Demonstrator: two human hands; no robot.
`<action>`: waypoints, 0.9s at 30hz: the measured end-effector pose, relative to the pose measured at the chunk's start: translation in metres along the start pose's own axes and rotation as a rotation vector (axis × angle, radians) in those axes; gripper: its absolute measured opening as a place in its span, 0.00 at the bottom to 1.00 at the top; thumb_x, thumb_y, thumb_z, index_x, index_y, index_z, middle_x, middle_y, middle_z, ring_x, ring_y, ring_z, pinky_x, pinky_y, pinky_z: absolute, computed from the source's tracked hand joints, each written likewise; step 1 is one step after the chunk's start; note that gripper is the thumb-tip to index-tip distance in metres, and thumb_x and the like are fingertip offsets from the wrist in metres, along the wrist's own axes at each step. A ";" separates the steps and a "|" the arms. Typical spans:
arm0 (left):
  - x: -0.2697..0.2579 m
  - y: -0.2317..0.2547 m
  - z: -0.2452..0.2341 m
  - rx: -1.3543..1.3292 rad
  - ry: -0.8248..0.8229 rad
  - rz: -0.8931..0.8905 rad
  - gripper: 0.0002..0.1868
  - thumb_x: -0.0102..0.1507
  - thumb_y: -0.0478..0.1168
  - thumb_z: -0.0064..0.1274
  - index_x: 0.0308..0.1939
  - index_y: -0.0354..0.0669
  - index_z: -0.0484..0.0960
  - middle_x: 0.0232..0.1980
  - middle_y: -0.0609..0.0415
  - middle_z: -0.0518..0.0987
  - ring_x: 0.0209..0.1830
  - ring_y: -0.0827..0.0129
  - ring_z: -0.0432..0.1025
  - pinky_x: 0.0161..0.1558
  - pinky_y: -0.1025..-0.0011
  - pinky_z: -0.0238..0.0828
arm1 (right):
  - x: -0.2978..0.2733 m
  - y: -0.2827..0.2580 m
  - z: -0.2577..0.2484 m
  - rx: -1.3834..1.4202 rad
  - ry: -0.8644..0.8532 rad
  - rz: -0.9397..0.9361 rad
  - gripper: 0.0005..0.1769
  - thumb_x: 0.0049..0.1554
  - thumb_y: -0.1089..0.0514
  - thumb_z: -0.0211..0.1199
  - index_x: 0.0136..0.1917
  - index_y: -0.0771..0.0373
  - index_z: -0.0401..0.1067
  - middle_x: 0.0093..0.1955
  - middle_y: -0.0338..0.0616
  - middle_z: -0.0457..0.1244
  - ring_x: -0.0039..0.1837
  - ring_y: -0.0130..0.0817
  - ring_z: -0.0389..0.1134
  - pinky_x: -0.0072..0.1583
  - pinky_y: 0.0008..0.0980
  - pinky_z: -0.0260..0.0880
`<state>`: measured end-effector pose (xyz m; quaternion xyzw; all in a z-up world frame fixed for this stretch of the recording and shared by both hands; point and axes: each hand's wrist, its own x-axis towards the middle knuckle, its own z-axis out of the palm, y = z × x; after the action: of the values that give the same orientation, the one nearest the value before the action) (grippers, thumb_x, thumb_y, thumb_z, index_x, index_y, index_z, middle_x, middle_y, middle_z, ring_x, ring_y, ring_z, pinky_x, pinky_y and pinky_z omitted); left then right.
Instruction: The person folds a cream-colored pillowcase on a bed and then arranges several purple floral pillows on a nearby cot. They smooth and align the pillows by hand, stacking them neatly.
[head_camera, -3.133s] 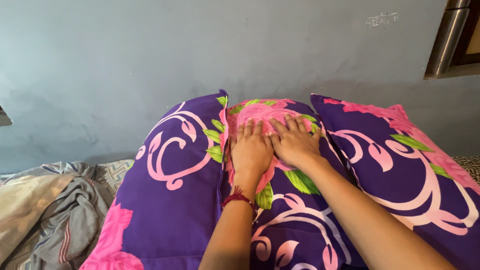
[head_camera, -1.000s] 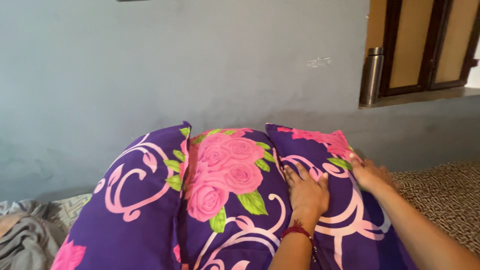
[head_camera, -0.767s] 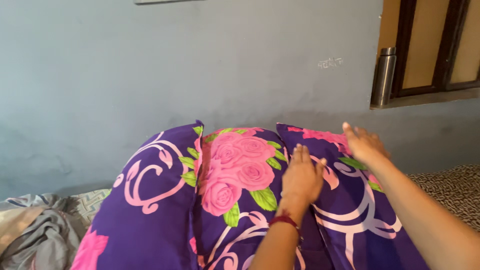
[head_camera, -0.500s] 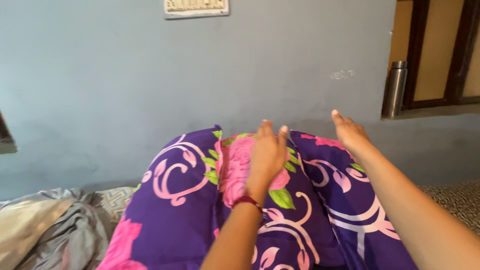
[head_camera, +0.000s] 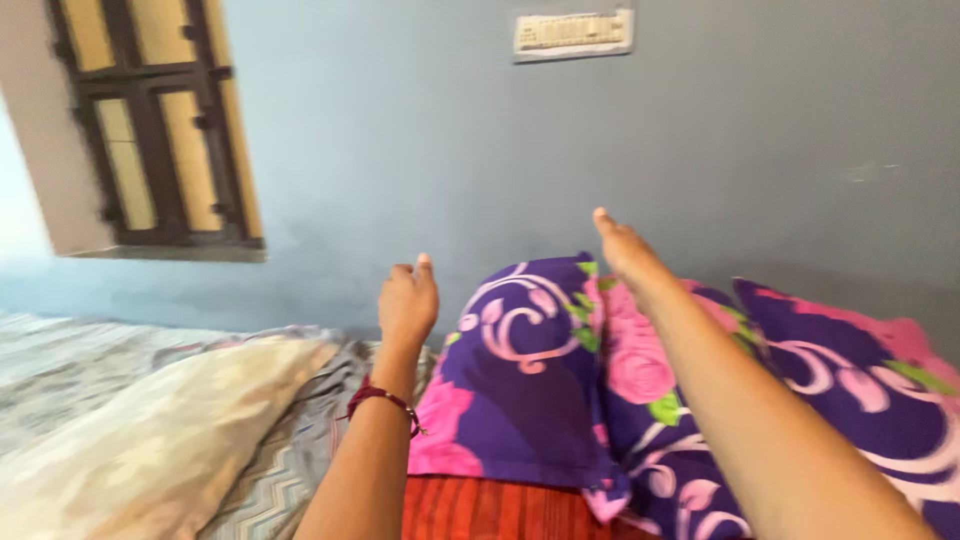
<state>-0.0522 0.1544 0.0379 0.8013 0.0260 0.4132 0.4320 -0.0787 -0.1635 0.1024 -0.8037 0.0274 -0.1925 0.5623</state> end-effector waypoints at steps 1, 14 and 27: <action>0.005 -0.009 -0.017 0.015 0.022 -0.040 0.32 0.70 0.61 0.39 0.53 0.31 0.79 0.49 0.29 0.81 0.54 0.37 0.74 0.56 0.48 0.67 | 0.001 -0.002 0.029 0.025 -0.044 -0.037 0.47 0.63 0.27 0.40 0.79 0.63 0.54 0.82 0.57 0.49 0.83 0.49 0.47 0.78 0.49 0.47; -0.015 -0.148 -0.122 -0.325 0.243 -0.501 0.24 0.61 0.51 0.50 0.42 0.28 0.81 0.46 0.33 0.82 0.49 0.42 0.77 0.52 0.53 0.70 | -0.101 -0.060 0.306 0.097 -0.561 -0.050 0.47 0.60 0.26 0.43 0.78 0.61 0.56 0.81 0.57 0.51 0.82 0.50 0.50 0.76 0.53 0.51; -0.042 -0.230 -0.234 0.440 0.399 -0.829 0.25 0.62 0.54 0.50 0.60 0.49 0.78 0.67 0.43 0.73 0.72 0.47 0.60 0.69 0.39 0.53 | -0.127 0.006 0.470 0.361 -0.902 0.206 0.49 0.58 0.24 0.47 0.83 0.48 0.45 0.87 0.39 0.41 0.86 0.41 0.38 0.78 0.60 0.42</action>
<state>-0.1677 0.4386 -0.0857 0.7009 0.5101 0.3369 0.3674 -0.0357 0.2870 -0.0763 -0.6899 -0.1732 0.2291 0.6645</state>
